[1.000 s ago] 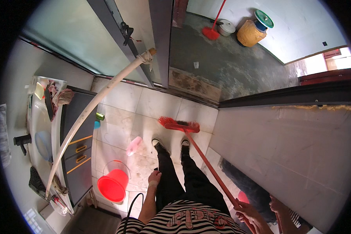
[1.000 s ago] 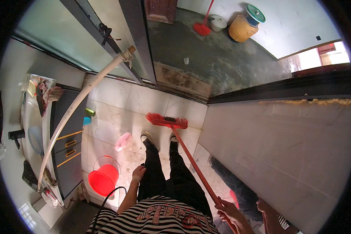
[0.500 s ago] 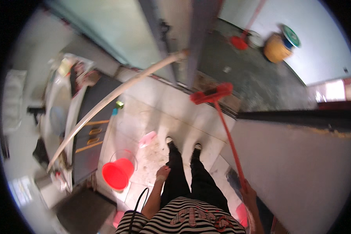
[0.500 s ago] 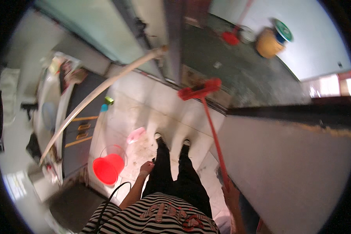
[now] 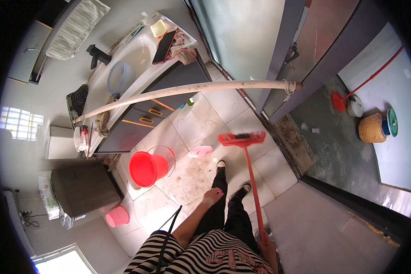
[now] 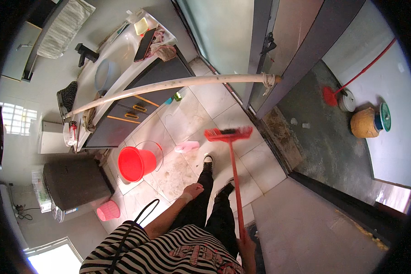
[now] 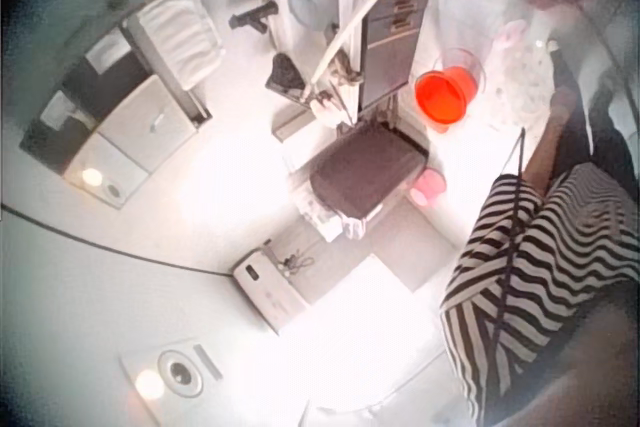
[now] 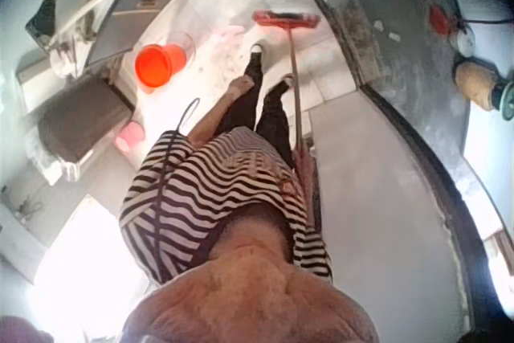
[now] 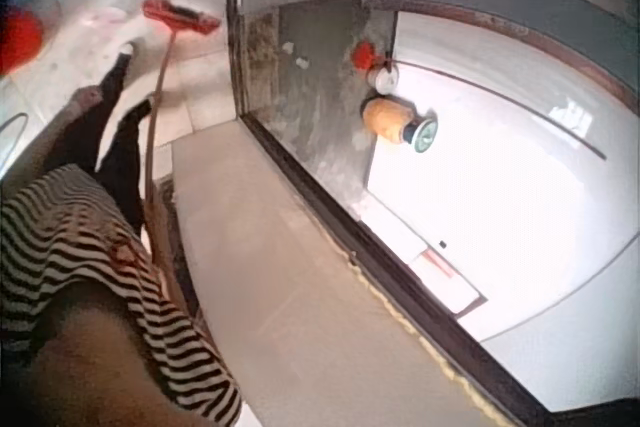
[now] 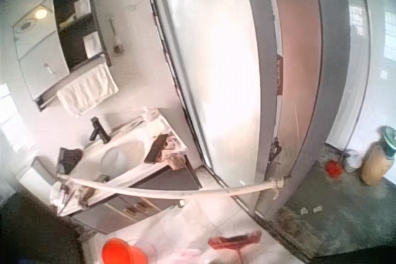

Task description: The person sweeps the bathroom floor with a broom, then picks up several bottles and a red bucket. They carry the bucket outside, fill it with water from a tap, and return inside.

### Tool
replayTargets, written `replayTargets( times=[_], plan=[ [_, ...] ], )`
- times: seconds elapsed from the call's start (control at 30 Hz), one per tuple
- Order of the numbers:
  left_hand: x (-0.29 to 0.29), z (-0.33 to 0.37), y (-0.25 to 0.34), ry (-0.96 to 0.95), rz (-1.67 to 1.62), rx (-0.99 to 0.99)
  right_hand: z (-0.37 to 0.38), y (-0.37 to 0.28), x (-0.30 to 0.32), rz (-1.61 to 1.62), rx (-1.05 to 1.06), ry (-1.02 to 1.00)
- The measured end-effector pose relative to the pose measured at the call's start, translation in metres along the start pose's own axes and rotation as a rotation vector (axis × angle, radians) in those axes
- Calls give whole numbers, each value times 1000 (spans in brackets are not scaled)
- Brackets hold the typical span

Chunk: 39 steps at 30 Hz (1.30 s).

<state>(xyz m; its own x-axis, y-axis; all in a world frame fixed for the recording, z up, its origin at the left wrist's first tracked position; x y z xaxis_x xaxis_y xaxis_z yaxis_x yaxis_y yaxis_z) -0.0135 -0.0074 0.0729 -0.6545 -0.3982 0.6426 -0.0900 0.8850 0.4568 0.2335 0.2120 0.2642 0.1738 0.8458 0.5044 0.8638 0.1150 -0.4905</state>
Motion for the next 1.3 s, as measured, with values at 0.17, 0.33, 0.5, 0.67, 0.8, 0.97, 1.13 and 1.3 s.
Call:
replayTargets(
  times=[0.17, 0.33, 0.5, 0.67, 0.8, 0.97, 1.13, 1.3],
  plan=[
    [-30, -13, 21, -141, -73, 29, 88, -23, -42, 354, -30, -277],
    [-42, -23, 45, -293, -260, 73, 72, -13, -28, 395, -337, -537],
    [-64, -21, 35, -488, -311, 241, 32, 39, -44, 587, -525, -509],
    [-56, -20, 25, -563, -276, 278, 9, 62, -75, 424, -189, -71],
    [-41, 0, 8, -512, -326, 336, 81, -12, -79, 431, -363, -169],
    [-3, 29, 1, -391, -459, 409, 220, -113, -105, 437, -96, -103],
    [14, 63, -19, -332, -543, 566, 326, -193, -104, 414, 116, -70],
    [36, 144, 10, -207, -900, 435, 341, -271, -133, 441, 60, -232]
  ],
)
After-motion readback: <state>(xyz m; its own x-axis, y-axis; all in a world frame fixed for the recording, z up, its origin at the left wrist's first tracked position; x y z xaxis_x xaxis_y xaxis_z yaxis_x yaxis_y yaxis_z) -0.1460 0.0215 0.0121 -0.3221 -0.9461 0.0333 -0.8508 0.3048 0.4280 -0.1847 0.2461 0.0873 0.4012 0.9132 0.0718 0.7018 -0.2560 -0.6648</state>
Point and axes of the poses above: each hand's wrist, its own z-axis towards the middle knuckle, its own x-axis out of the back of the hand, y = z × x, the point moved 4 cm from there along z, towards the middle knuckle, and after that the axes turned 12 degrees about y, right-handed, at the moved point
